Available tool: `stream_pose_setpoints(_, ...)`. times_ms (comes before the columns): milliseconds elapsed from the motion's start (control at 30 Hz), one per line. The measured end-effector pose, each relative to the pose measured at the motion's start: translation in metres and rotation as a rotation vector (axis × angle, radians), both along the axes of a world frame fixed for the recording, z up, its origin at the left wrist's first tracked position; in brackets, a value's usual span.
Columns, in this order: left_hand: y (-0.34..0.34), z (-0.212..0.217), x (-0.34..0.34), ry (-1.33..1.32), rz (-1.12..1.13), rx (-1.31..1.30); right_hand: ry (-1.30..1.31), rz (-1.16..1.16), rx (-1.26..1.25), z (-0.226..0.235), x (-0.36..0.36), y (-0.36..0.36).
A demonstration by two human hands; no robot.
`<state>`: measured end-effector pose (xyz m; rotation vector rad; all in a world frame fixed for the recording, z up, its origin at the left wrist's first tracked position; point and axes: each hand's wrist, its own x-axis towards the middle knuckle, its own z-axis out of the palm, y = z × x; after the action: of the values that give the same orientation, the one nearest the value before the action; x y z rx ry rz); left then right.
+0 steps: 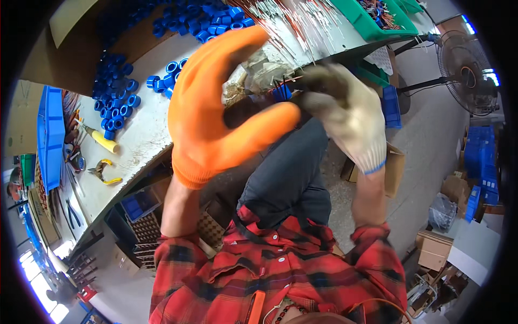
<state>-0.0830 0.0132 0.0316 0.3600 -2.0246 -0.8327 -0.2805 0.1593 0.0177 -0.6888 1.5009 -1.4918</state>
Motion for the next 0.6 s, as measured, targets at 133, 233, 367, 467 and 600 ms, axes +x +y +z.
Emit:
stream_pose_setpoints(133, -0.04, -0.005, -0.025, -0.034, -0.122, -0.207, 0.133, -0.222, 0.126, -0.045, 0.038, 0.086)
stream_pose_setpoints(233, -0.059, -0.014, -0.026, -0.047, -0.209, -0.357, 0.08, -0.143, 0.415, -0.04, 0.06, 0.108)
stream_pose_setpoints(367, -0.037, -0.033, -0.027, -0.004, -0.179, 0.325, 0.369, -0.026, 0.524, -0.04, 0.069, 0.105)
stream_pose_setpoints(467, -0.037, -0.033, -0.032, -0.029, -0.168, 0.419, 0.746, -0.128, 0.361, -0.039, 0.078, 0.076)
stream_pose_setpoints(600, -0.039, -0.037, -0.029, -0.063, -0.148, 0.516, 0.892, -0.161, 0.258, -0.034, 0.082, 0.061)
